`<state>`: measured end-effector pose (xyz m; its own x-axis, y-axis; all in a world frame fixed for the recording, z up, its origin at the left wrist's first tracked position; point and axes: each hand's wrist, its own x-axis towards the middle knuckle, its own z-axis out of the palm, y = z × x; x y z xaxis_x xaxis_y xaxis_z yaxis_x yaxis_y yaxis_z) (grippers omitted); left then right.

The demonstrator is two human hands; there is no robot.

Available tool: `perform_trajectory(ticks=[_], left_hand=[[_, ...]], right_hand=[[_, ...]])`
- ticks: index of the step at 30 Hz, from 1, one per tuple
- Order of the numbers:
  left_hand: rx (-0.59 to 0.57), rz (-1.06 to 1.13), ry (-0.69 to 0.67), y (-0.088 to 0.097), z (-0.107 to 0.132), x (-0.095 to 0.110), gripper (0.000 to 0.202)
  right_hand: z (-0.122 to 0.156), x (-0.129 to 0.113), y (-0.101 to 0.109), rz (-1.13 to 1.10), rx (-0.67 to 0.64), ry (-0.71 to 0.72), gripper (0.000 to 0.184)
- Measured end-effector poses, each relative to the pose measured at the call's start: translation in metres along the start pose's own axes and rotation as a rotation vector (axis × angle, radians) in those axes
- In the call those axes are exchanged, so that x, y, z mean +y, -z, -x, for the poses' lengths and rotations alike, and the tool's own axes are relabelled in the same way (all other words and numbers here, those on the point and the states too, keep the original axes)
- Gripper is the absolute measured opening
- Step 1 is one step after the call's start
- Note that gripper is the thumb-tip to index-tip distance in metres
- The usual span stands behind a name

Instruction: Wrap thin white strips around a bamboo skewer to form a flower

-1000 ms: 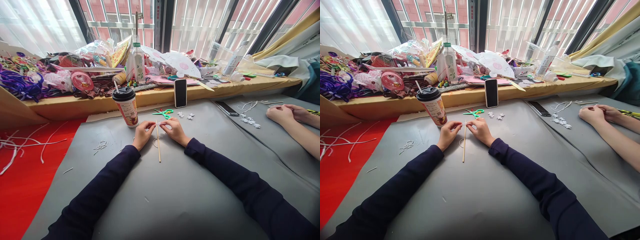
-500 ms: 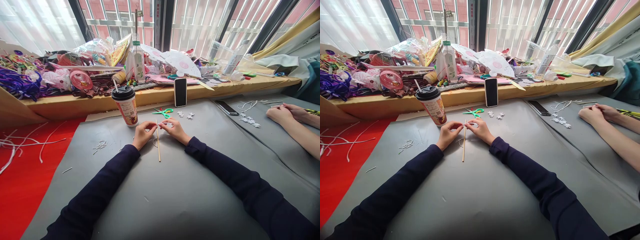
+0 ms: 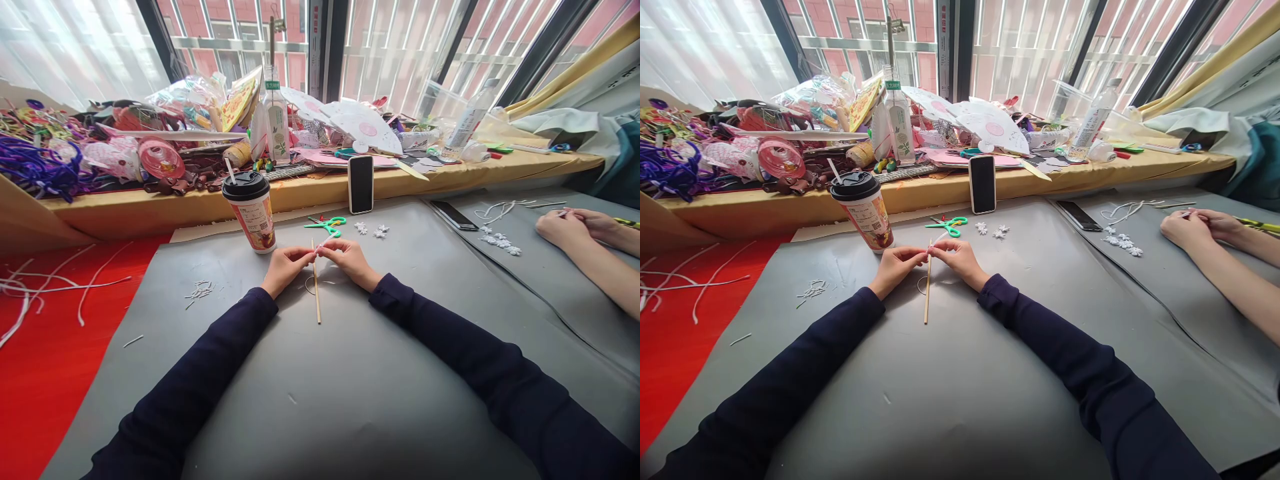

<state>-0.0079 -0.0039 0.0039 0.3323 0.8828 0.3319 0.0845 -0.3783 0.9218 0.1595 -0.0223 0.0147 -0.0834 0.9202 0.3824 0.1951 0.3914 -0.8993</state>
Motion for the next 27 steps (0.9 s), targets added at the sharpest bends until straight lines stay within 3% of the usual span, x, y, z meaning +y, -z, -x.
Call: perform_trajectory(ticks=[10,15,20,27], left_hand=[[-0.034,0.009,-0.025,0.004,-0.002,-0.003,0.026],[0.037,-0.091,-0.182,0.001,-0.002,-0.002,0.025],[0.08,-0.185,-0.336,-0.003,0.001,0.004,0.016],[0.046,-0.26,-0.334,-0.003,0.002,0.006,0.016]], right_hand=[[-0.003,0.01,0.001,-0.322,0.039,-0.215,0.028],[-0.005,0.014,0.003,-0.552,0.014,-0.333,0.028],[-0.005,0.014,0.003,-0.599,-0.001,-0.372,0.029],[-0.003,0.012,-0.001,-0.643,-0.029,-0.389,0.026]])
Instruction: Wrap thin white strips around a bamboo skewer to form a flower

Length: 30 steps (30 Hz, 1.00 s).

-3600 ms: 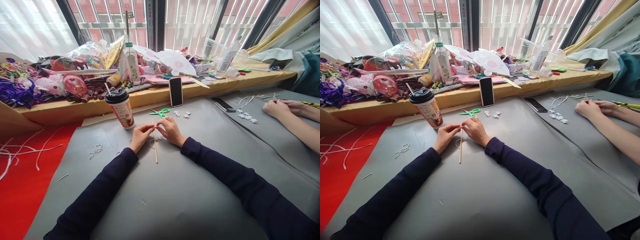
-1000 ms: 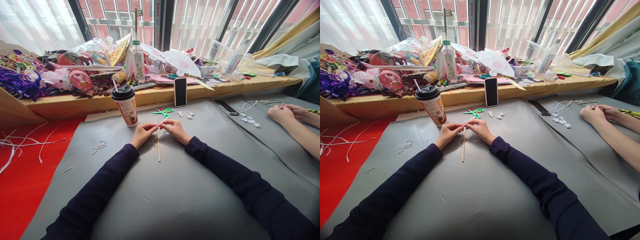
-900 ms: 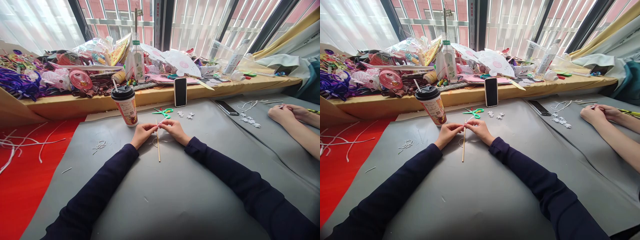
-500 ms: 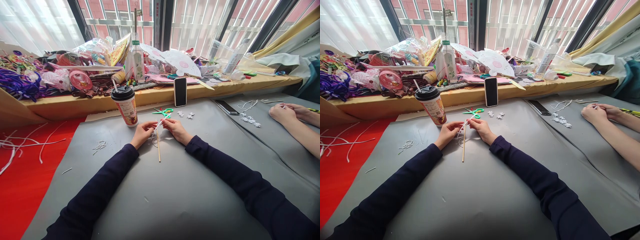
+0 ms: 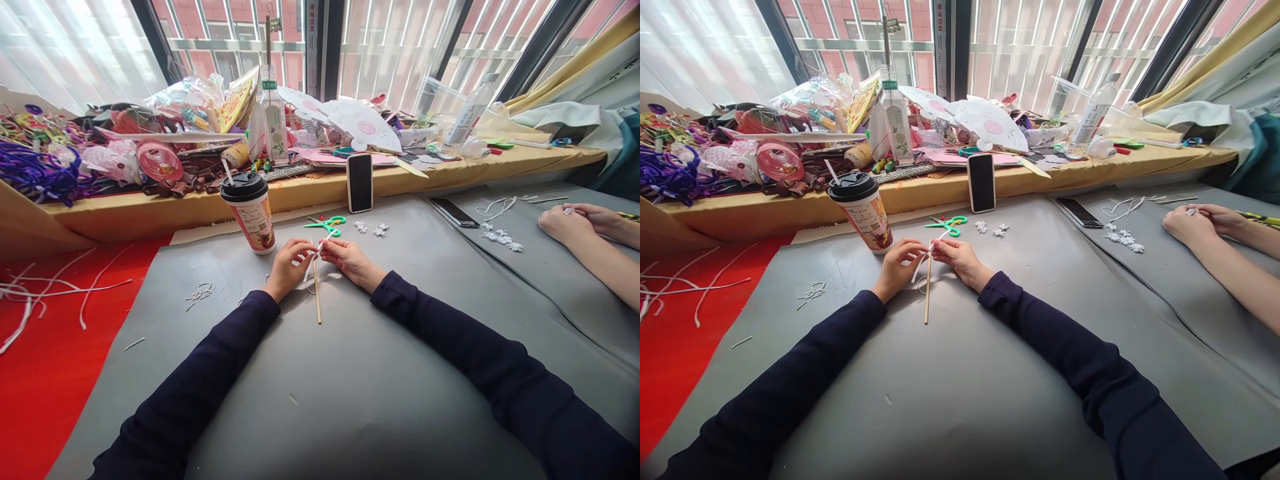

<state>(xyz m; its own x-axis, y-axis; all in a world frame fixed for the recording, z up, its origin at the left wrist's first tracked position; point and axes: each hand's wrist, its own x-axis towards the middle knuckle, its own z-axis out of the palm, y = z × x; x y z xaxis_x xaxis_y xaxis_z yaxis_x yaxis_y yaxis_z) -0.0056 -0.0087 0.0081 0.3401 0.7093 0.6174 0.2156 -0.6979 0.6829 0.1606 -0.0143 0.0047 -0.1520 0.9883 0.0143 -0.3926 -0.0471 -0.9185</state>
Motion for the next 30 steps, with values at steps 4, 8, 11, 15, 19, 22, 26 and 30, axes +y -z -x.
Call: perform_trajectory(ticks=[4,8,11,15,19,22,26,30], left_hand=[[-0.002,0.006,0.022,-0.0006,-0.0004,0.0009,0.015],[-0.011,0.009,0.031,-0.0009,-0.0006,0.0009,0.015],[-0.036,0.01,0.028,0.0,-0.0004,0.0007,0.015],[-0.059,0.005,0.029,0.0015,0.0001,0.0005,0.015],[-0.073,-0.001,0.048,0.0015,0.0001,-0.0003,0.013],[-0.068,0.01,0.068,0.0,-0.0001,-0.0016,0.012],[-0.071,0.043,0.096,-0.0023,-0.0002,-0.0026,0.012],[-0.083,0.046,0.108,-0.003,-0.0006,-0.0027,0.015]], right_hand=[[0.0008,0.0004,-0.0011,-0.005,-0.002,-0.015,0.026],[0.0021,-0.0004,-0.0017,-0.015,-0.003,-0.02,0.025],[0.0025,-0.0003,-0.002,-0.03,-0.01,-0.023,0.024],[0.0027,0.0003,-0.0022,-0.056,-0.019,-0.018,0.023],[0.0033,0.0,-0.0026,-0.058,-0.016,-0.028,0.022],[0.0036,-0.0002,-0.0029,-0.047,-0.01,-0.028,0.022],[0.004,-0.0007,-0.0037,-0.055,-0.013,-0.031,0.022],[0.0048,-0.0017,-0.0046,-0.035,-0.004,-0.029,0.023]])
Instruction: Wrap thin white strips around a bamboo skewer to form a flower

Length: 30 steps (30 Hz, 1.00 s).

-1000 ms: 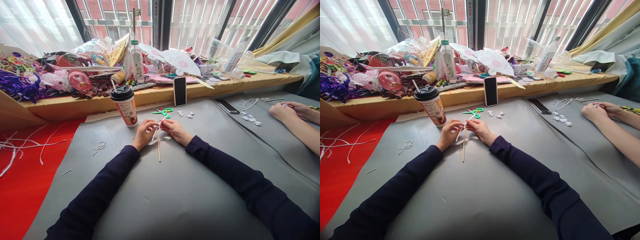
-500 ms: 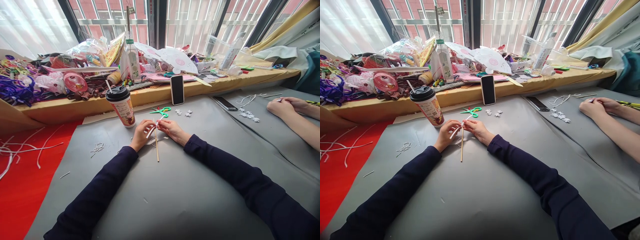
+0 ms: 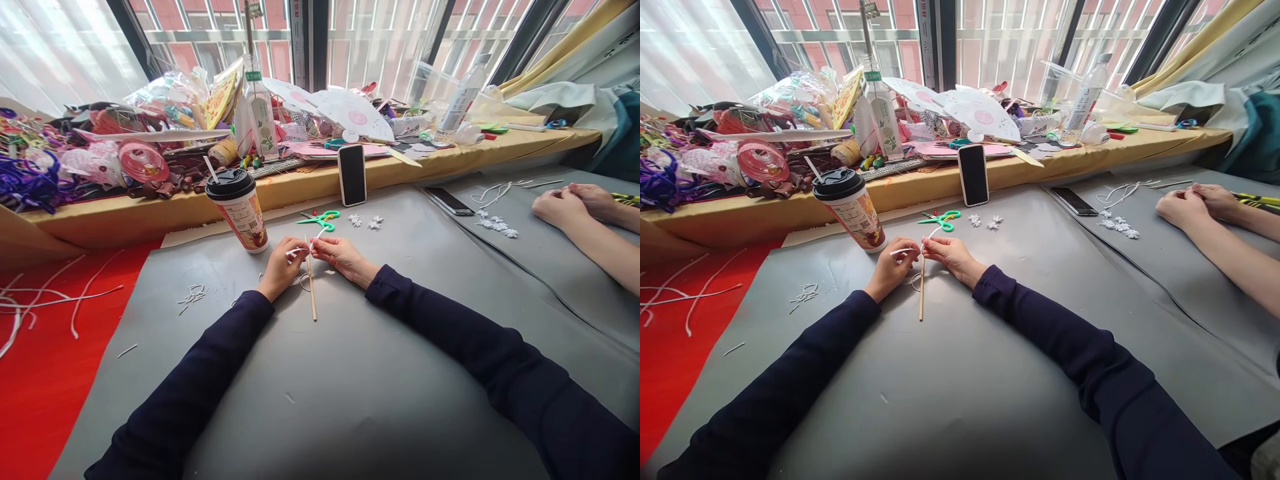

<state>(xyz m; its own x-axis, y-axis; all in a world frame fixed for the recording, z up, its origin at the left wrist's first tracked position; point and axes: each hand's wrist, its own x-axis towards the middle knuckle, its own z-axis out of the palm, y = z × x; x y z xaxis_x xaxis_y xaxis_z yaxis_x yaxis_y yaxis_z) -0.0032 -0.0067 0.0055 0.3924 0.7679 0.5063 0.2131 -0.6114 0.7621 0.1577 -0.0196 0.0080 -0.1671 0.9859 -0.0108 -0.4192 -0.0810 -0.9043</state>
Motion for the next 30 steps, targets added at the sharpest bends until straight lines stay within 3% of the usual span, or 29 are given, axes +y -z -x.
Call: perform_trajectory(ticks=[15,30], left_hand=[[-0.063,-0.039,0.056,-0.001,0.001,-0.011,0.016],[-0.153,-0.124,-0.007,0.0,-0.001,-0.01,0.014]], right_hand=[[-0.001,0.003,0.002,0.146,-0.048,0.045,0.028],[-0.002,0.003,0.004,0.182,-0.045,0.025,0.028]])
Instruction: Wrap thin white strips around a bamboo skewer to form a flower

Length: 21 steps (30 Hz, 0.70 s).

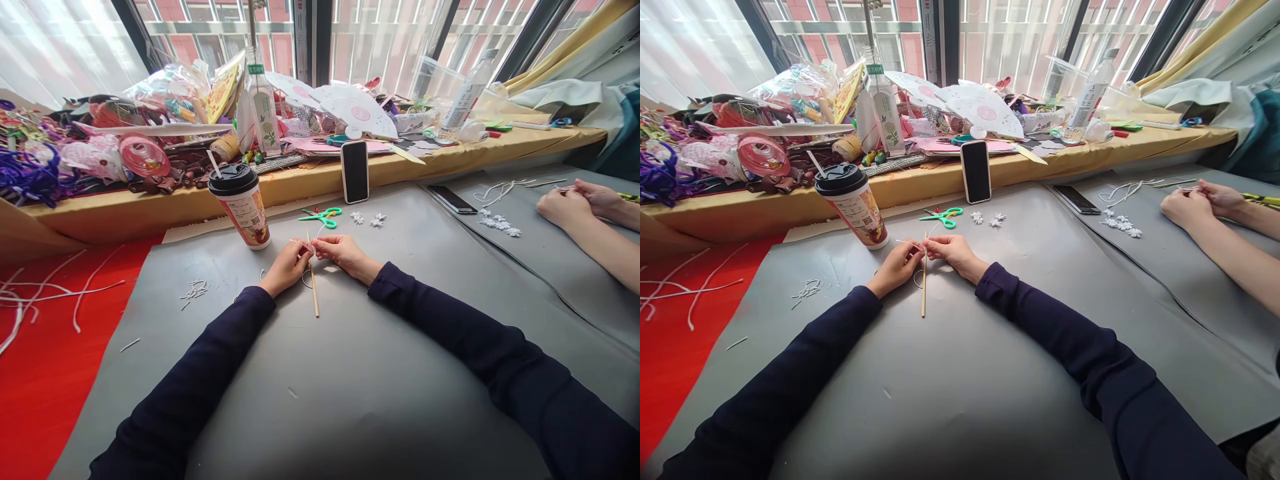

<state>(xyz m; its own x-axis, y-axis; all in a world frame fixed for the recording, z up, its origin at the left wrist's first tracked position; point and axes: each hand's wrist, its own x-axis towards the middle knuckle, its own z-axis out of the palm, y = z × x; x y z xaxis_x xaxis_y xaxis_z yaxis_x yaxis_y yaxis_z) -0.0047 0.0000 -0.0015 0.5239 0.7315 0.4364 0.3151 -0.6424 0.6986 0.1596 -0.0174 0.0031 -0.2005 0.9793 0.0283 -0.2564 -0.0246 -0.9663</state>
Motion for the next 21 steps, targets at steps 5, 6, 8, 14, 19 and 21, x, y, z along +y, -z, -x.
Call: perform_trajectory(ticks=[5,6,8,14,19,21], left_hand=[[-0.013,0.151,0.078,0.0007,0.0002,0.0005,0.016],[-0.025,0.186,0.094,0.001,0.0002,0.0008,0.017],[-0.044,0.234,0.112,0.0016,0.0002,0.0012,0.018],[-0.051,0.269,0.13,0.002,-0.0003,0.002,0.019],[-0.064,0.234,0.129,0.0018,0.0005,0.0028,0.021],[-0.057,0.199,0.124,0.0019,0.0009,0.003,0.022]], right_hand=[[-0.0004,-0.0012,0.0,0.01,-0.026,0.023,0.027],[-0.0008,-0.001,0.0001,0.008,-0.024,0.026,0.027],[-0.0016,-0.0002,0.0008,0.003,-0.022,0.03,0.028],[-0.0022,0.001,0.0029,-0.023,-0.04,0.039,0.026],[-0.0016,0.0,0.0024,-0.04,-0.038,0.029,0.025],[-0.0016,-0.0003,0.0024,-0.044,-0.042,0.019,0.026]])
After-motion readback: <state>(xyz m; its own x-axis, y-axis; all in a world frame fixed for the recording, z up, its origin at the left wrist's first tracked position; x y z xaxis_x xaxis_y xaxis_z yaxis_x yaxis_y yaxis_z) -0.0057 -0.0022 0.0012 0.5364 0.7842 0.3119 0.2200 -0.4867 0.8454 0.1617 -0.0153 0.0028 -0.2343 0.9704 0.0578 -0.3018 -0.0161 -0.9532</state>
